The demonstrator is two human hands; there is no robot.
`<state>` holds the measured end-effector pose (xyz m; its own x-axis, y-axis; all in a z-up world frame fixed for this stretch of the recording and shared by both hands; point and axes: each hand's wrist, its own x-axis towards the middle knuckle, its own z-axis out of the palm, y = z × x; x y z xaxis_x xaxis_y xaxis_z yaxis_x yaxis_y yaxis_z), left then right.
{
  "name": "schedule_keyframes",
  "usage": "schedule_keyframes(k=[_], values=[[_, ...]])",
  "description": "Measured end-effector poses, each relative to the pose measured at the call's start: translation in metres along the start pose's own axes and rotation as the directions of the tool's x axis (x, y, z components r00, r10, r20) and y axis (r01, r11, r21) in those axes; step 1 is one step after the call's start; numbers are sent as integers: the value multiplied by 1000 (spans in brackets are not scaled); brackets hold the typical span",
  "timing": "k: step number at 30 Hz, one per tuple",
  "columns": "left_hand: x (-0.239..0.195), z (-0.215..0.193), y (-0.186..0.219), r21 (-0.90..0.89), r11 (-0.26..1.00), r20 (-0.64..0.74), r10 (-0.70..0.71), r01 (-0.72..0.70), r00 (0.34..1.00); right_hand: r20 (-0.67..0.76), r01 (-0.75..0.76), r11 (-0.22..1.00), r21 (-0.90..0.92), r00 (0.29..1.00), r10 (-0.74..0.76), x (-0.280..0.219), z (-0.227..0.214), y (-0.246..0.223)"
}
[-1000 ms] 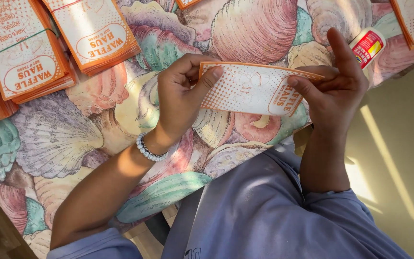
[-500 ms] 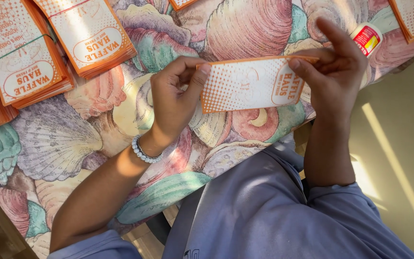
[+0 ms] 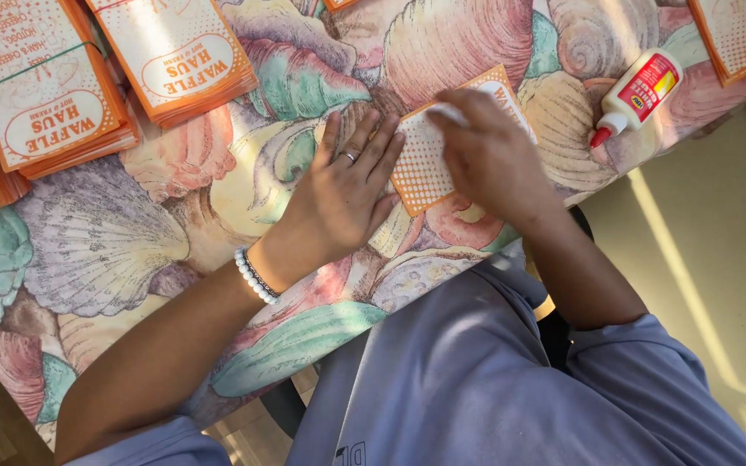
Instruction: Manually folding and applying glue to paper bags to assemble them.
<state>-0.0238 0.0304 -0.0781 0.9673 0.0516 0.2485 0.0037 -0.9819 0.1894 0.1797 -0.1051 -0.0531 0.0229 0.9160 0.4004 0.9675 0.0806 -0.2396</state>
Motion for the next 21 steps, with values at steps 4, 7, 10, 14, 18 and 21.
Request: schedule_keyframes(k=[4, 7, 10, 14, 18, 21], values=[[-1, -3, 1, 166, 985, -12, 43, -40, 999, 118, 86, 993, -85, 990, -76, 4, 12, -6], [-6, -1, -2, 153, 986, -42, 78, -70, 996, 139, 71, 983, -169, 989, -47, 3, 10, 16], [-10, -9, -2, 29, 998, -133, 64, -61, 989, 106, 63, 976, -211, 994, -42, 3, 2, 37], [-11, -25, -4, 51, 999, -133, 26, -19, 991, 71, 64, 974, -219, 996, -50, -2, -10, 63], [-9, -33, -12, -73, 997, -134, 18, -27, 991, 17, -47, 967, -252, 998, 52, -8, -18, 78], [-6, -38, -16, -107, 994, -104, 21, -32, 994, -8, -113, 952, -285, 993, 116, -11, -19, 72]])
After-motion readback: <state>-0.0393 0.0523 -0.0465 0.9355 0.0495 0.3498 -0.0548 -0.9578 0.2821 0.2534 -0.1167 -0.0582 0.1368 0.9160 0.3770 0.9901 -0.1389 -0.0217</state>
